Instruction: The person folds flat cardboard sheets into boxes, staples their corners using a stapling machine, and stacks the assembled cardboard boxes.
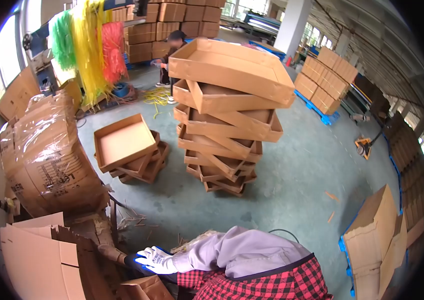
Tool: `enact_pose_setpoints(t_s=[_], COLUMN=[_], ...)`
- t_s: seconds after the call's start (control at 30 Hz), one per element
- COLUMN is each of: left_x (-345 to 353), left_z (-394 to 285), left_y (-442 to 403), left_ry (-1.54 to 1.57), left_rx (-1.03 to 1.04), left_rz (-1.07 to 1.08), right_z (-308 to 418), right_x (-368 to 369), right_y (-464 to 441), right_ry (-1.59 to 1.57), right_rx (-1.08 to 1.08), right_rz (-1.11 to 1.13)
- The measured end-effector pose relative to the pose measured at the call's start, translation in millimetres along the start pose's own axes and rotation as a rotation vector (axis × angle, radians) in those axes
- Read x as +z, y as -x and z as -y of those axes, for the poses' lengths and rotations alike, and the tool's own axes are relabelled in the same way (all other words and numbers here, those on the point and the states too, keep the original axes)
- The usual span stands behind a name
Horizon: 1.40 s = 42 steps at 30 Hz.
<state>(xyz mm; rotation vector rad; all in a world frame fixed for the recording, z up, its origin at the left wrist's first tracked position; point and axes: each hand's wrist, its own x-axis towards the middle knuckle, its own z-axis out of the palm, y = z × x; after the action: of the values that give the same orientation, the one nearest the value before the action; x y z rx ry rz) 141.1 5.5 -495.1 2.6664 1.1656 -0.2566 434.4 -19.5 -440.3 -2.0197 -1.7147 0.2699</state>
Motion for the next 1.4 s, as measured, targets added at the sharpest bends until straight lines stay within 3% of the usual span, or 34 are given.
enact_pose_setpoints(t_s=[0.27, 1.0, 1.2, 1.4], left_x=[-4, -54, -76, -57], left_z=[-4, -84, -80, -83], left_y=[32, 88, 126, 105], left_ry=[0.056, 0.198, 0.171, 0.265], left_rx=[-0.058, -0.305, -0.302, -0.386], left_rz=[-0.055, -0.316, -0.318, -0.342], right_z=[7, -14, 3, -9], right_x=[-4, -14, -5, -6], right_y=[1, 0, 12, 3], right_ry=[0.030, 0.045, -0.028, -0.025], right_rx=[0.093, -0.013, 0.017, -0.003], right_rz=[0.117, -0.051, -0.044, -0.048])
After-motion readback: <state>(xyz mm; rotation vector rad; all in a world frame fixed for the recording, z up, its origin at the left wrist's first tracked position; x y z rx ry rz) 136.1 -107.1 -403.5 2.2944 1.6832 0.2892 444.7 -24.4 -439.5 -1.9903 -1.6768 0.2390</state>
